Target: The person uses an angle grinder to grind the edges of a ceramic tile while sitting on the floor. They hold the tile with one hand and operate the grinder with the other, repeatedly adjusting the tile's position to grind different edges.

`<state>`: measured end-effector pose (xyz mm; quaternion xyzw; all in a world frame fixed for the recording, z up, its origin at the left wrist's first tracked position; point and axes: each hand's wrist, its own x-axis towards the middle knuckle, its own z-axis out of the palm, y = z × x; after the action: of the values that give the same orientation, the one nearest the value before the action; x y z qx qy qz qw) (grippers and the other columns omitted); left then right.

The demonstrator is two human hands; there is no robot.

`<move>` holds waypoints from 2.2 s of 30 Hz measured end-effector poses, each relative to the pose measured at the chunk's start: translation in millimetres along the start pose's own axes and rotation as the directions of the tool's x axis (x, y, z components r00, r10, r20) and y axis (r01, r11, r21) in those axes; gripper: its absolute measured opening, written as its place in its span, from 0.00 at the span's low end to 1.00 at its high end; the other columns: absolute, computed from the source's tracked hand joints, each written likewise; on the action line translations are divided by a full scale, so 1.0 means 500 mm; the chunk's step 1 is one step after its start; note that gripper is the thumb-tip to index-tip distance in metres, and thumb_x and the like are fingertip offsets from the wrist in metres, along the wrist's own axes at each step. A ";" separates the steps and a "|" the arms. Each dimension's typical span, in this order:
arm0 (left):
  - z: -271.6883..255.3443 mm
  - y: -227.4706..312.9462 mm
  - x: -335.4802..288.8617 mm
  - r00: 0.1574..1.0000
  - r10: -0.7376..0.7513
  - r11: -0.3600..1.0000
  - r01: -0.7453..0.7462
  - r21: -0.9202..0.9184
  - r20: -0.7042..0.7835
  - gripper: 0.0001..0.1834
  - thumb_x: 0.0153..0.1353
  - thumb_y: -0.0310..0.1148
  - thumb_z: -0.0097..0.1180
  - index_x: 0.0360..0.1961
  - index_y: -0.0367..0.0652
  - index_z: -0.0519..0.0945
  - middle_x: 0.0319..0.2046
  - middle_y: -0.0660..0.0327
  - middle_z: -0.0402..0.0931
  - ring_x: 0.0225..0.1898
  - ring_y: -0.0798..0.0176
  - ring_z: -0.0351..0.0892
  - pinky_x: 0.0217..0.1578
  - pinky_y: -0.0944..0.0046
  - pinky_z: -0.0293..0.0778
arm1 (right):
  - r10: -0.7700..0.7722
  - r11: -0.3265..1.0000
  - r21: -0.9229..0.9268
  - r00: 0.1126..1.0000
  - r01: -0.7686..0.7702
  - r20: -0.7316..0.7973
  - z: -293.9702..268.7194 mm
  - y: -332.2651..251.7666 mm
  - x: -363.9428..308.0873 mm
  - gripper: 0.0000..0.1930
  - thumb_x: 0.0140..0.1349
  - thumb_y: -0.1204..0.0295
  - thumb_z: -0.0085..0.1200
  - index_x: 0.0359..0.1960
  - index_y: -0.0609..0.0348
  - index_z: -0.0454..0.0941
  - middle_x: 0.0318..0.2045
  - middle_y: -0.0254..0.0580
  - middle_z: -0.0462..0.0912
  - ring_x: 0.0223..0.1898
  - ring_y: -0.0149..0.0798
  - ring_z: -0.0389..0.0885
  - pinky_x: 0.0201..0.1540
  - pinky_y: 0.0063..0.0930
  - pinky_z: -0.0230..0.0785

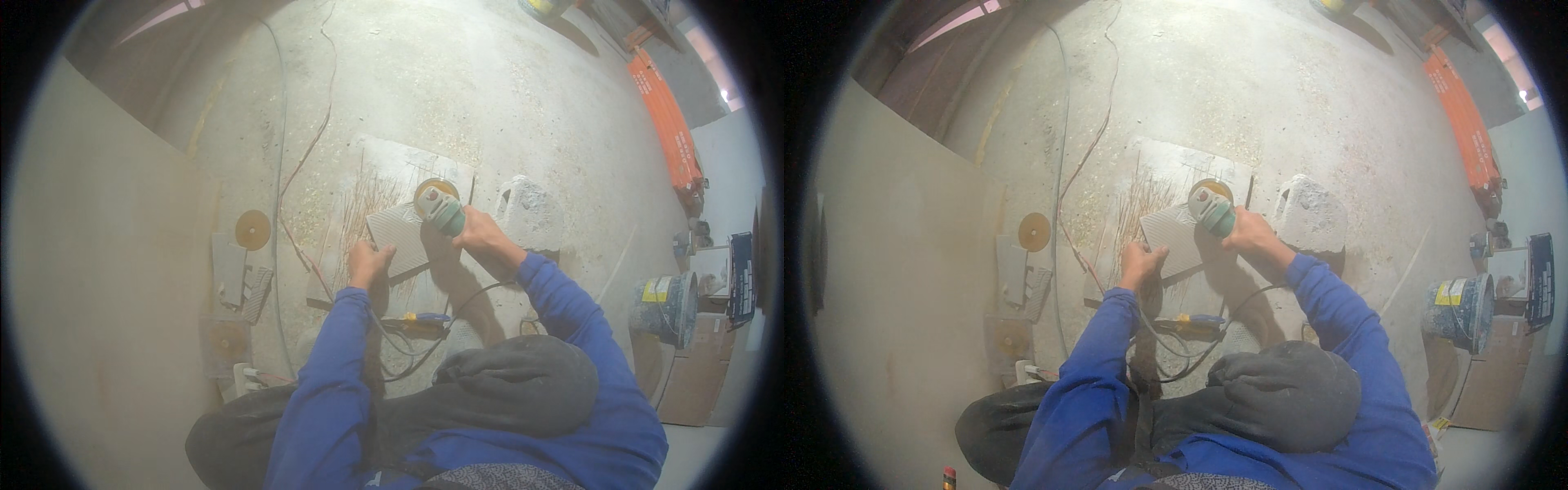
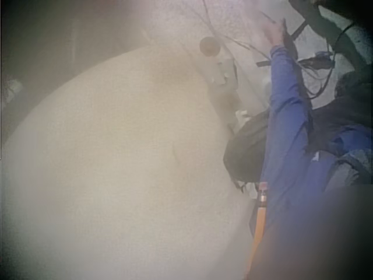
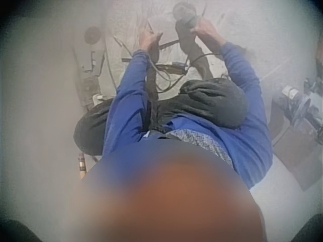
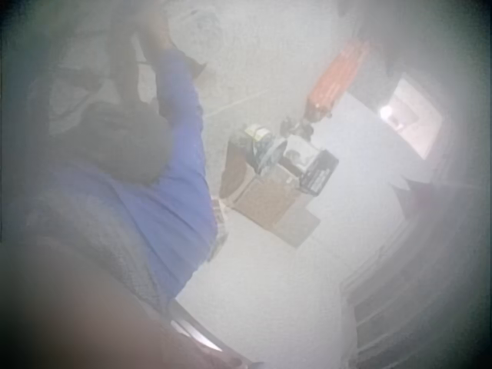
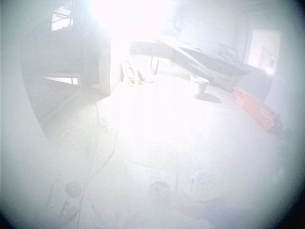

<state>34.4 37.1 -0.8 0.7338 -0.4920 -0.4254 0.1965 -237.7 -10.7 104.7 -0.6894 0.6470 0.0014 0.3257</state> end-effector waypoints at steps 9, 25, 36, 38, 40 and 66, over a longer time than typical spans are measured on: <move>-0.005 0.004 -0.004 1.000 0.001 1.000 -0.001 -0.030 0.017 0.24 0.51 0.49 0.72 0.25 0.34 0.87 0.25 0.47 0.85 0.29 0.49 0.88 0.34 0.52 0.78 | -0.014 1.000 -0.006 1.000 0.014 -0.003 0.001 0.007 -0.003 0.40 0.41 0.61 0.72 0.56 0.72 0.72 0.43 0.67 0.84 0.49 0.62 0.84 0.52 0.46 0.77; 0.000 0.005 0.011 1.000 0.012 1.000 -0.012 0.015 0.001 0.25 0.50 0.50 0.73 0.26 0.33 0.86 0.25 0.46 0.84 0.29 0.50 0.87 0.34 0.52 0.78 | 0.006 1.000 -0.024 1.000 -0.006 0.006 -0.013 -0.011 -0.001 0.39 0.41 0.62 0.71 0.55 0.73 0.72 0.43 0.66 0.84 0.48 0.61 0.85 0.51 0.45 0.77; -0.003 0.011 0.011 0.999 -0.020 0.999 0.021 -0.030 0.037 0.26 0.52 0.51 0.72 0.31 0.33 0.87 0.30 0.43 0.86 0.35 0.45 0.88 0.39 0.51 0.79 | 0.016 0.999 -0.039 1.000 -0.015 0.013 -0.014 -0.015 0.003 0.38 0.42 0.62 0.71 0.55 0.71 0.72 0.42 0.66 0.84 0.47 0.61 0.85 0.50 0.46 0.78; -0.005 0.014 0.010 0.999 -0.031 0.999 0.032 -0.027 0.042 0.26 0.52 0.51 0.72 0.32 0.33 0.87 0.31 0.43 0.86 0.36 0.45 0.88 0.40 0.51 0.79 | 0.018 0.999 -0.050 1.000 -0.018 0.011 -0.014 -0.014 0.004 0.38 0.42 0.62 0.71 0.55 0.71 0.72 0.42 0.66 0.85 0.47 0.61 0.85 0.50 0.46 0.78; -0.006 0.018 0.010 0.999 -0.028 1.000 0.028 0.001 0.030 0.26 0.52 0.51 0.73 0.32 0.33 0.87 0.31 0.43 0.86 0.36 0.45 0.88 0.40 0.51 0.79 | 0.021 0.998 -0.059 1.000 -0.020 0.017 -0.015 -0.013 0.005 0.38 0.42 0.63 0.71 0.54 0.71 0.72 0.42 0.66 0.85 0.47 0.61 0.85 0.50 0.46 0.78; 0.003 0.012 0.027 0.999 0.022 1.000 -0.022 0.005 -0.023 0.26 0.52 0.50 0.73 0.23 0.32 0.85 0.20 0.50 0.83 0.24 0.58 0.85 0.29 0.56 0.77 | -0.015 1.000 0.010 0.999 0.016 -0.029 -0.034 0.011 0.014 0.38 0.41 0.61 0.72 0.53 0.70 0.73 0.42 0.65 0.84 0.48 0.60 0.85 0.51 0.45 0.77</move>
<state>31.9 22.7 -3.4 0.7337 -0.4987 -0.4135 0.2051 -248.6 -24.2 113.0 -0.6926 0.6463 -0.0146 0.3199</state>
